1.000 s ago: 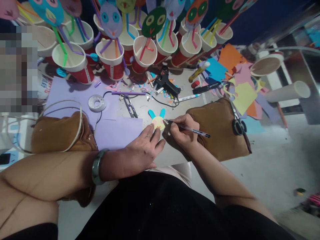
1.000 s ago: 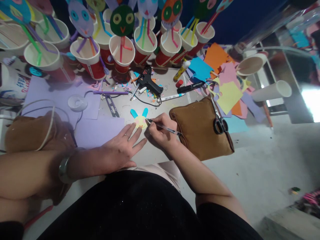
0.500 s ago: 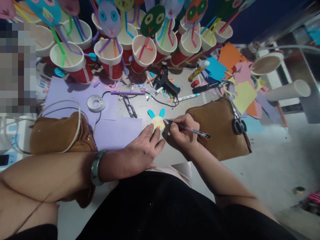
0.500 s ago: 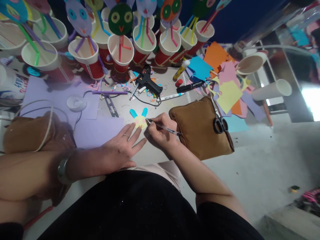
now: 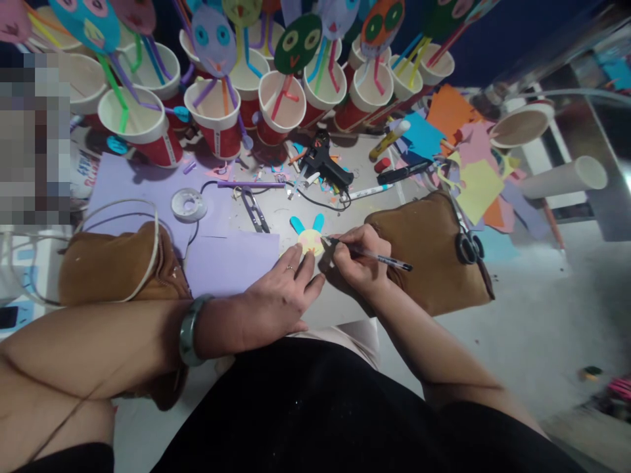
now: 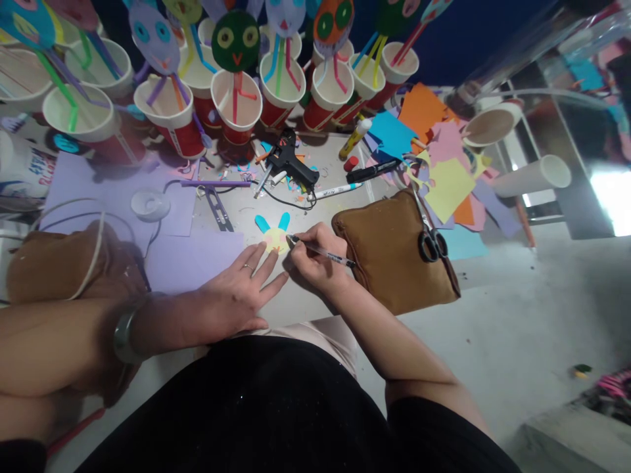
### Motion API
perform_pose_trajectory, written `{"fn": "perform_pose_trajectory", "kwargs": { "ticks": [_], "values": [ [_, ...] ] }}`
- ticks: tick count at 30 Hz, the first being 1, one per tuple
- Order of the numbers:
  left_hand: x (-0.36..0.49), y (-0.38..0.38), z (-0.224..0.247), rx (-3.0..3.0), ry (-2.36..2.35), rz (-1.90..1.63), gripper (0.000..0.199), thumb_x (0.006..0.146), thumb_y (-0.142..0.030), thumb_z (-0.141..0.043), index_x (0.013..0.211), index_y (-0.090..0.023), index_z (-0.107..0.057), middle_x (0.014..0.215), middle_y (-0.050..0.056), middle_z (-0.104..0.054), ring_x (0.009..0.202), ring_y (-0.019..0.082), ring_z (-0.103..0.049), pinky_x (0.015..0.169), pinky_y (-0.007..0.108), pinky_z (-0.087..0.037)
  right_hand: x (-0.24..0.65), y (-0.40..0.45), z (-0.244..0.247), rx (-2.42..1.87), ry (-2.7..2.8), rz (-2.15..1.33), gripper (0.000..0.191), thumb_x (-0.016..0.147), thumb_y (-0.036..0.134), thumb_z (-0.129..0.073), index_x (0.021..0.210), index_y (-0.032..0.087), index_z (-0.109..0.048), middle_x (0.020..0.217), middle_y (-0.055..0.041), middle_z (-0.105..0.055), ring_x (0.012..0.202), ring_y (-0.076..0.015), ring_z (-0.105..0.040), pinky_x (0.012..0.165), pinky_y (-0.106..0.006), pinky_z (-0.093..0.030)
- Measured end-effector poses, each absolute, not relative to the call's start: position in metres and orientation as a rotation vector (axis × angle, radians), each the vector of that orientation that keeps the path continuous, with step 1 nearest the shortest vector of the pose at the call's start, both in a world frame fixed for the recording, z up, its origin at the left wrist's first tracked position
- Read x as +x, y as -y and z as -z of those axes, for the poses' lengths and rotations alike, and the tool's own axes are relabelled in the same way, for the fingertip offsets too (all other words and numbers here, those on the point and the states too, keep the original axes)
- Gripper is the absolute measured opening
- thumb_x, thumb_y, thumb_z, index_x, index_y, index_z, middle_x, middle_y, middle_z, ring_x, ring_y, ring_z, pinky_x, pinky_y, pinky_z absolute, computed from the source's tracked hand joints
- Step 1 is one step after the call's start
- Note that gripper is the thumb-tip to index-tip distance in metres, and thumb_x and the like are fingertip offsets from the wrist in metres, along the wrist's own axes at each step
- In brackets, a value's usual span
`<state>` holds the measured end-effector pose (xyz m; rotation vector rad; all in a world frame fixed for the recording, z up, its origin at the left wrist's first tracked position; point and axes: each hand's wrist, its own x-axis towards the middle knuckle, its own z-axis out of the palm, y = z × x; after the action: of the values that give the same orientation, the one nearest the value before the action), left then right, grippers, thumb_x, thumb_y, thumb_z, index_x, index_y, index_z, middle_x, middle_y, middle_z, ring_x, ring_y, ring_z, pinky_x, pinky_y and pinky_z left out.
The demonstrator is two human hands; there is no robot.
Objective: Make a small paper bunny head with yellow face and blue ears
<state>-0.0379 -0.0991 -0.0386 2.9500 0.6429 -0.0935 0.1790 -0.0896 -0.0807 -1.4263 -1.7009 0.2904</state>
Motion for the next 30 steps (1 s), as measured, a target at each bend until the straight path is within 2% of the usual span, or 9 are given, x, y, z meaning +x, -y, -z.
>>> {"fn": "perform_pose_trajectory", "kwargs": {
  "ticks": [6, 18, 23, 30],
  "values": [
    [-0.039, 0.096, 0.042, 2.933, -0.602, 0.075, 0.102, 0.075, -0.069, -0.079, 0.149, -0.006, -0.047, 0.156, 0.034, -0.045, 0.145, 0.05, -0.046, 0.121, 0.061, -0.031, 0.179, 0.089, 0.079, -1.396, 1.748, -0.209, 0.008, 0.08, 0.019, -0.063, 0.081, 0.024, -0.057, 0.063, 0.003, -0.065, 0.051, -0.0133, -0.059, 0.049, -0.026, -0.048],
    [-0.038, 0.099, 0.035, 2.934, -0.628, 0.116, 0.096, 0.078, -0.067, -0.078, 0.147, -0.006, -0.052, 0.156, 0.035, -0.044, 0.147, 0.052, -0.043, 0.122, 0.061, -0.028, 0.177, 0.089, 0.075, -1.406, 1.707, -0.179, 0.01, 0.081, 0.018, -0.062, 0.081, 0.025, -0.055, 0.064, 0.0029, -0.066, 0.05, -0.0135, -0.06, 0.048, -0.026, -0.047],
    [-0.038, 0.097, 0.037, 2.909, -0.613, 0.125, 0.098, 0.079, -0.067, -0.077, 0.151, -0.006, -0.048, 0.156, 0.037, -0.041, 0.148, 0.054, -0.039, 0.123, 0.063, -0.025, 0.177, 0.091, 0.073, -1.342, 1.705, -0.147, 0.01, 0.083, 0.017, -0.063, 0.088, 0.024, -0.058, 0.067, 0.0035, -0.069, 0.053, -0.0127, -0.063, 0.052, -0.025, -0.051],
    [-0.037, 0.093, 0.037, 2.898, -0.582, 0.162, 0.096, 0.082, -0.066, -0.074, 0.151, -0.005, -0.047, 0.157, 0.037, -0.041, 0.149, 0.056, -0.036, 0.121, 0.066, -0.025, 0.175, 0.091, 0.065, -1.298, 1.753, -0.156, 0.005, 0.085, 0.019, -0.064, 0.088, 0.023, -0.062, 0.066, 0.004, -0.068, 0.052, -0.0101, -0.061, 0.051, -0.022, -0.049]
  ]
}}
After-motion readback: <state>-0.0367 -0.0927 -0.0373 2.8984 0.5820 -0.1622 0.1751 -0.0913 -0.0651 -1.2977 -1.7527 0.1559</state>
